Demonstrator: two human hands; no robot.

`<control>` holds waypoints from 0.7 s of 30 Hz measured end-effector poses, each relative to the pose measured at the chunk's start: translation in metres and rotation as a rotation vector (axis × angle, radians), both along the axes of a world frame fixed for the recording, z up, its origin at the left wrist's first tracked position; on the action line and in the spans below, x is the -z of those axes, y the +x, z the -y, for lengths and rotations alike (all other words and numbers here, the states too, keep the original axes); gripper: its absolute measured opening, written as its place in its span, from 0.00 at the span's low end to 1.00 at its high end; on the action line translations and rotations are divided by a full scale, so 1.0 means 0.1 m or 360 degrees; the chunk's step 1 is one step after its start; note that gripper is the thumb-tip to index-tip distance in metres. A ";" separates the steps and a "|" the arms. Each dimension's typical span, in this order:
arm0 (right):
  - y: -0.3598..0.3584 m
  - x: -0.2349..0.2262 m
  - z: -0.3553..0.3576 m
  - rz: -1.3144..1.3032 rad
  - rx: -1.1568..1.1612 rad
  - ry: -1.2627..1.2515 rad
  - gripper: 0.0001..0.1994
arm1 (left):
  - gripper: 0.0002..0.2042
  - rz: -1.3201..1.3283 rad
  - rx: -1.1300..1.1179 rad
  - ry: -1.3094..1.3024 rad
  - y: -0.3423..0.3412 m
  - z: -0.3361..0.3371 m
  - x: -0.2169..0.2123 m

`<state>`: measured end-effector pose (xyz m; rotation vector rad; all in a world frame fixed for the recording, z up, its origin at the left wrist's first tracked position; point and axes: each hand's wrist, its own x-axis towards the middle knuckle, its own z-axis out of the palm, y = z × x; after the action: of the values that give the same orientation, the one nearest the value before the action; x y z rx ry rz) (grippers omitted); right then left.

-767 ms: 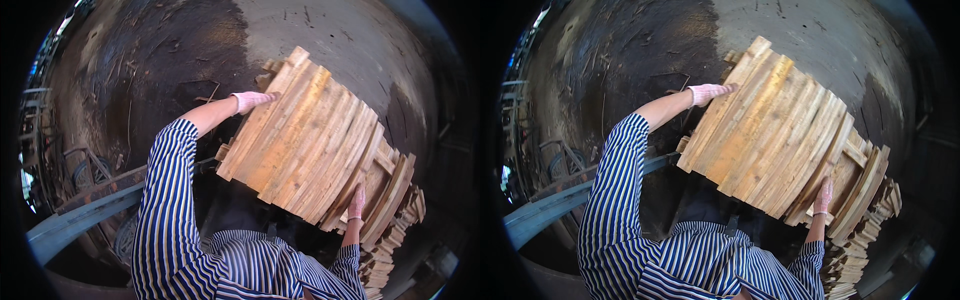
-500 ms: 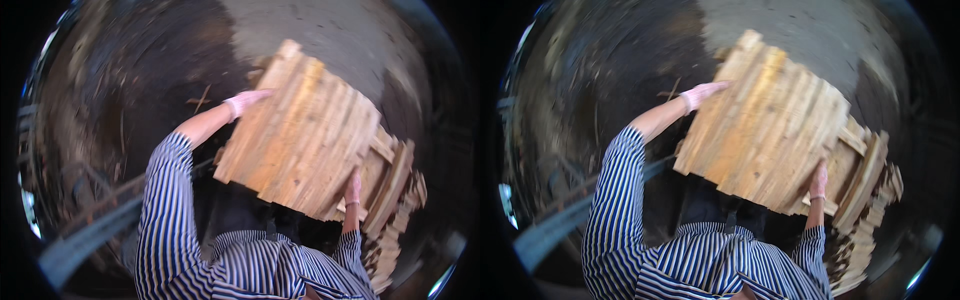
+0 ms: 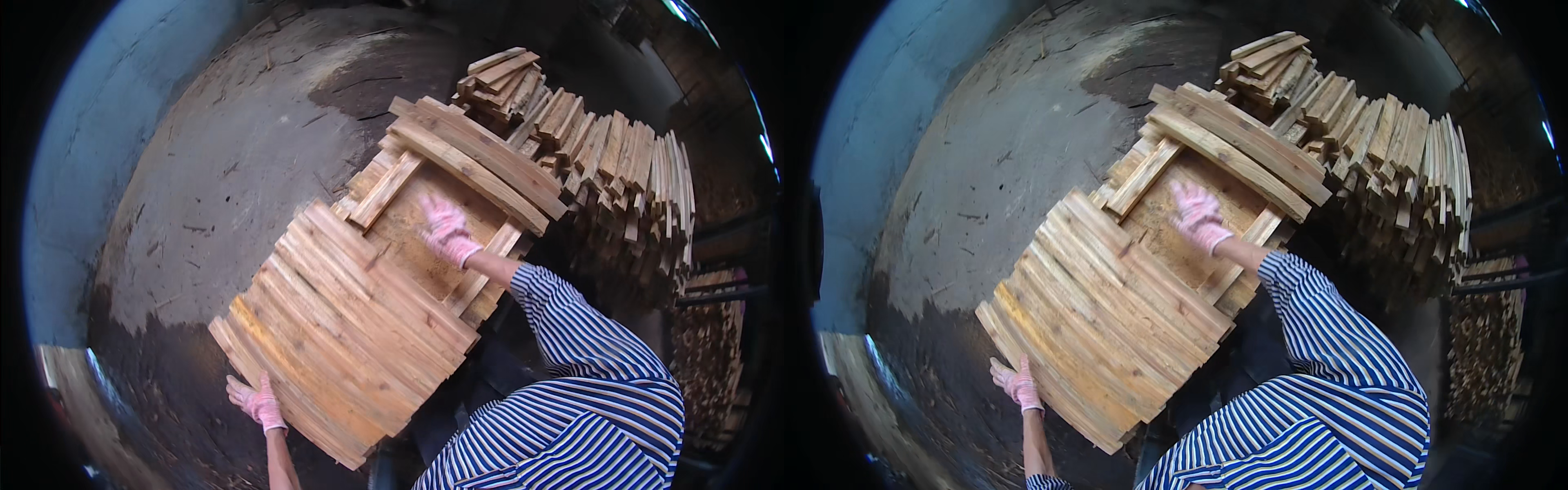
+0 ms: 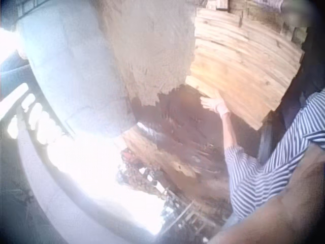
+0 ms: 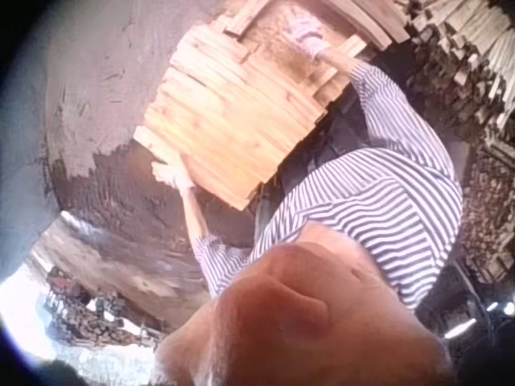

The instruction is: The person repeatedly picks up small wooden planks from a large pile and stacks them into a neat, organized arrangement. The worker uses both hands to lift and place the wood pieces, ensuring they are aligned and stable within the growing stack.

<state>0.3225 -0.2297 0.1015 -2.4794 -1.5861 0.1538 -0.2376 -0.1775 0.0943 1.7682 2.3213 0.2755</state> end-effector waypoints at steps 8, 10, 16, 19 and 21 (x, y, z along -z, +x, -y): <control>1.57 -0.32 -0.11 0.0061 0.0065 -0.0212 0.31 | 0.47 0.0361 0.1081 0.0180 2.66 -0.26 -0.11; 1.63 -0.22 -0.10 -0.0047 0.0116 -0.0154 0.31 | 0.45 0.0159 0.1144 -0.0047 3.16 -0.37 -0.08; 1.42 -0.29 -0.14 -0.0125 0.0151 -0.0131 0.30 | 0.37 -0.0285 0.1155 0.0061 3.59 -0.49 0.08; 0.76 -0.27 -0.04 -0.0259 0.0093 0.0072 0.25 | 0.36 -0.0277 0.1131 -0.0012 3.65 -0.50 0.10; 0.19 -0.23 0.01 -0.0387 0.0056 -0.0039 0.25 | 0.36 -0.0268 0.1120 0.0035 3.68 -0.50 0.09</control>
<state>0.3410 -0.2303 0.1250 -2.3968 -1.4474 0.4531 0.1302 -0.1274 0.0853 2.5472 1.6281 0.0313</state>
